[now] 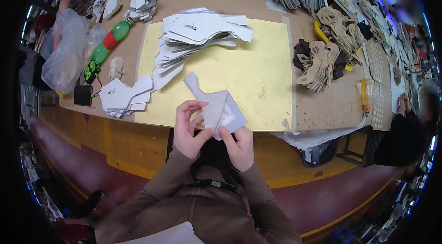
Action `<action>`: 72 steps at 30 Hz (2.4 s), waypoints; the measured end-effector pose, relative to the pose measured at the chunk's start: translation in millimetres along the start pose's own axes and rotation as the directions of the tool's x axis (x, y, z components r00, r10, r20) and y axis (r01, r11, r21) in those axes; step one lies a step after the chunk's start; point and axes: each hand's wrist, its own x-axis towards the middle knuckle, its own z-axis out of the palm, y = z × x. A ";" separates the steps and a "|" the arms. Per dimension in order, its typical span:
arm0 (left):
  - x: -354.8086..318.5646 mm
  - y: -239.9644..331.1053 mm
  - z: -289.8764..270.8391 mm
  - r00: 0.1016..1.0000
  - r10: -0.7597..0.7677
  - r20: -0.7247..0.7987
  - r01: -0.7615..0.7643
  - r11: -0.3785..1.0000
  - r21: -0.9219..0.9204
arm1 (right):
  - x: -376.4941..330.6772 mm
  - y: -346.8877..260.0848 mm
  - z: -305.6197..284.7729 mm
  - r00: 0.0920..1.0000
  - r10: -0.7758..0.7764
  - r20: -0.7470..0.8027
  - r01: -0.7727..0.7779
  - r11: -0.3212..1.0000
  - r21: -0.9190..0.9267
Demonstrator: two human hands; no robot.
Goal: The person repeatedly picks white paper cutouts from a pile, peels off a backing strip, and presses a small rectangular label onto each piece. They smooth the label with their fingers and place the finished items into a growing stack on the table.
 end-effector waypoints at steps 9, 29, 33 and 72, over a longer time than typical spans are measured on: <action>9.5 -4.5 -35.2 0.914 -0.338 0.224 0.349 0.937 -0.011 | 5.8 -9.2 -20.2 0.983 -0.081 0.163 0.079 0.997 0.015; 17.5 3.4 -24.9 0.975 -0.074 0.209 0.024 0.972 0.235 | 2.9 -6.5 -20.2 0.981 0.048 0.189 -0.078 0.985 0.153; 16.1 -4.6 -28.8 0.926 -0.378 0.014 0.366 0.906 0.212 | 0.7 -3.8 -17.8 0.981 0.066 0.183 -0.080 0.995 0.067; 30.6 37.2 -39.6 0.765 -0.153 0.626 0.301 0.944 -0.137 | 4.6 -51.9 -38.4 0.854 -0.326 0.405 0.471 0.816 -0.334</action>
